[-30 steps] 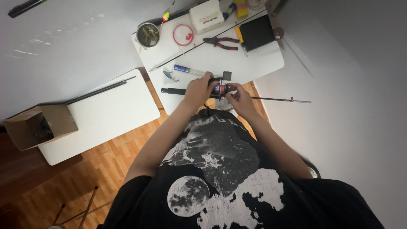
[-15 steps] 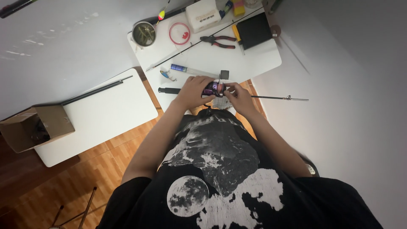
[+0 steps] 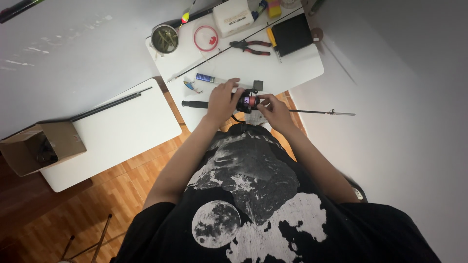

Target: The person assembles a fishing reel by inserting a clear plastic tube into the spool and rotating it to secure the fit. They then manipulate the handle and other components of the reel while it rests on a white table.

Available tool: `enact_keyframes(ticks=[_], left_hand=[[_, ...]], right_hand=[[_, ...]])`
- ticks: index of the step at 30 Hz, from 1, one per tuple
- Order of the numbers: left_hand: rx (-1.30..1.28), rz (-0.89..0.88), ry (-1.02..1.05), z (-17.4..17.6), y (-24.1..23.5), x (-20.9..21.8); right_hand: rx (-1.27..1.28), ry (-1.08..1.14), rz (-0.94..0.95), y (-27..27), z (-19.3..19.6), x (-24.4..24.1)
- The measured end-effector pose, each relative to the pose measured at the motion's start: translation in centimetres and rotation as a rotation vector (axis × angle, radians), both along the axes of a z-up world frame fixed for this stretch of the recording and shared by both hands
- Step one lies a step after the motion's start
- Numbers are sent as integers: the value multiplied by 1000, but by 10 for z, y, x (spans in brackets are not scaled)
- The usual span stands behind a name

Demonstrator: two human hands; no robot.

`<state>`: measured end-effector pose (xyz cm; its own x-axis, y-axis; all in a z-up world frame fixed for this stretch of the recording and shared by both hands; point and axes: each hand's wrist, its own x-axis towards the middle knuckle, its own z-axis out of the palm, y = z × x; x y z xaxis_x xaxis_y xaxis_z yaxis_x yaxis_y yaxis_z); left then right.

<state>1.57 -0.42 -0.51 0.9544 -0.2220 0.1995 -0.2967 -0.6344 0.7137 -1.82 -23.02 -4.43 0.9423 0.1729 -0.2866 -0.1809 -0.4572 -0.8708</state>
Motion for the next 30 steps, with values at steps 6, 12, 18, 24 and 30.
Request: enact_keyframes(ticks=[6,12,18,24,30], left_hand=[[120,-119,18,7,1,-3],[153,-71,67,0,-4,-1],[132,-101,54,-3,-2,1],[129,-114,60,3,-1,-1],[107,-187,23,9,4,-1]], right_hand=[[36,-79,5,-2,-5,-2],[-10,-112,-7,0,2,1],[-141,40,-26,-1,-14,10],[160,300,-113,-2,-43,15],[277,442,-140,-6,-56,15]])
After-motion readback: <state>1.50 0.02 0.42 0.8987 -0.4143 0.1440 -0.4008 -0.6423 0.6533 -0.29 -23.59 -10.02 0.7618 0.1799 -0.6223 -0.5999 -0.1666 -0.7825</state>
